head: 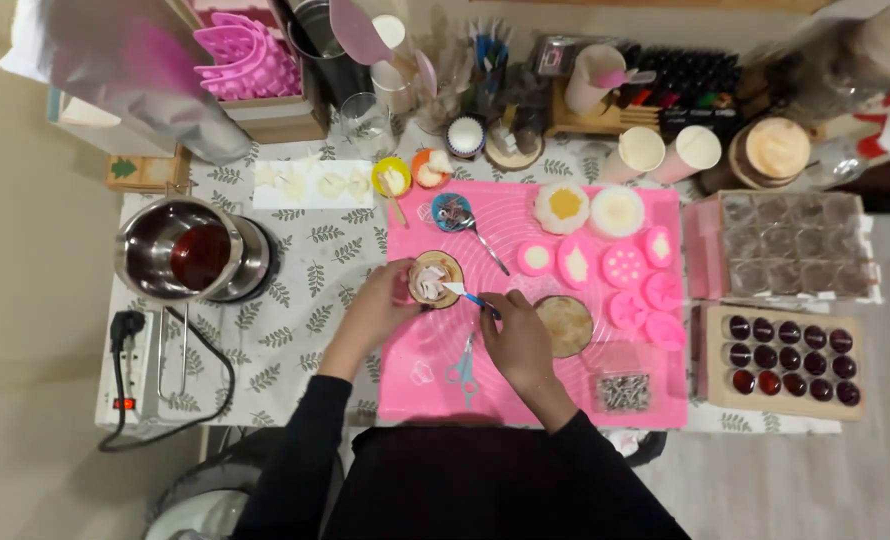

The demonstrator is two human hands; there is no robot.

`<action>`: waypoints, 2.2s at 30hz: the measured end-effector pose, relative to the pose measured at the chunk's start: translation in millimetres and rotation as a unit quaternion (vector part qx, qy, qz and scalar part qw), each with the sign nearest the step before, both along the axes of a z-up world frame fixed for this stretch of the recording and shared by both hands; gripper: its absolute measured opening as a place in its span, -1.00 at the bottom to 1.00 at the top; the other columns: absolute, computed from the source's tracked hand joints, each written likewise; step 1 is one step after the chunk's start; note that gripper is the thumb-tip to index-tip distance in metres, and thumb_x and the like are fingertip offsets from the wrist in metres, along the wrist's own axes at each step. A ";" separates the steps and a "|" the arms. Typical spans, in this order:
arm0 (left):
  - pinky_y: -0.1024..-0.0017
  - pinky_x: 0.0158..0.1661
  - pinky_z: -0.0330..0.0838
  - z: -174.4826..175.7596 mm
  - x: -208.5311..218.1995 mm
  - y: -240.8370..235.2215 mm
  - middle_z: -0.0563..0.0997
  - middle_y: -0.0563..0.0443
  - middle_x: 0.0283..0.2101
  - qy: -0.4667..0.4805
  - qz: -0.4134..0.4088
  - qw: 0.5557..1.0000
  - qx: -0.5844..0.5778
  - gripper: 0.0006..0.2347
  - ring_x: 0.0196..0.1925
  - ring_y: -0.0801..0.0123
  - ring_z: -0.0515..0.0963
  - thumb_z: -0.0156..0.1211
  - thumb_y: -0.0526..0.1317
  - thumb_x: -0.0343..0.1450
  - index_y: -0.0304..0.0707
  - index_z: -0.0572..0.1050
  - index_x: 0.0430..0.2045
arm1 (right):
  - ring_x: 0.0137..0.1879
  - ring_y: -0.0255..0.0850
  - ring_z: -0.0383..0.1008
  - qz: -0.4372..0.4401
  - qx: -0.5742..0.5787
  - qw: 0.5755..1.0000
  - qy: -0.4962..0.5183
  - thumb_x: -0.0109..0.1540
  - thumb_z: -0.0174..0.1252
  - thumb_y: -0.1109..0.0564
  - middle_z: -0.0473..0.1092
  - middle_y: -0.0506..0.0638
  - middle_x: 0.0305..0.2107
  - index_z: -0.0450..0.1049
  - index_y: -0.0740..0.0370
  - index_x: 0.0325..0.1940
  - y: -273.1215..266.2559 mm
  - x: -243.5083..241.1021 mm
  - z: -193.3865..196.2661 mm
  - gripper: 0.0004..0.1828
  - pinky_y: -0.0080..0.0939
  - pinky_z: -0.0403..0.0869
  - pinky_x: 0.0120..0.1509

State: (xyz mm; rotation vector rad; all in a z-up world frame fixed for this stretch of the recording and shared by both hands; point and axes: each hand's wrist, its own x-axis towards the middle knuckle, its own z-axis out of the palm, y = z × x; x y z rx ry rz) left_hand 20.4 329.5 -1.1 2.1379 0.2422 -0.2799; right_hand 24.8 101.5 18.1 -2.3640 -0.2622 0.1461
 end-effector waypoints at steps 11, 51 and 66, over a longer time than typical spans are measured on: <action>0.18 -0.14 0.52 -11.1 -11.2 -15.0 0.62 -0.23 -0.20 -0.180 -0.021 0.982 0.045 -0.70 -0.20 -0.03 0.63 0.41 -0.30 0.32 -0.37 0.53 -0.12 | -0.24 0.06 0.49 -0.022 -0.051 0.998 0.020 0.20 0.18 0.13 0.39 0.11 -0.38 0.60 0.13 -0.11 41.0 -2.8 -33.3 -0.80 0.07 0.44 -0.20; 0.22 0.03 0.34 -24.6 -25.1 -24.3 0.61 -0.15 -0.11 -0.204 0.048 0.950 0.233 -0.75 -0.05 0.05 0.48 0.37 -0.22 0.42 -0.36 0.64 -0.08 | -0.52 -0.38 0.34 -0.204 0.468 0.808 0.296 0.38 0.00 0.13 0.40 -0.07 -0.39 0.45 0.28 0.10 -40.2 -45.5 -58.6 -0.74 -0.34 0.33 -0.43; 0.47 -0.40 0.41 -43.2 -17.1 -23.0 0.66 -0.04 -0.52 -0.032 0.222 0.971 -0.082 -0.80 -0.50 0.46 0.57 0.16 -0.25 0.49 -0.47 0.63 -0.39 | -0.13 0.14 0.49 -0.066 0.121 0.989 -0.044 0.30 0.10 0.27 0.43 0.22 -0.22 0.48 0.30 0.00 50.8 -52.4 -50.7 -0.80 0.02 0.46 -0.06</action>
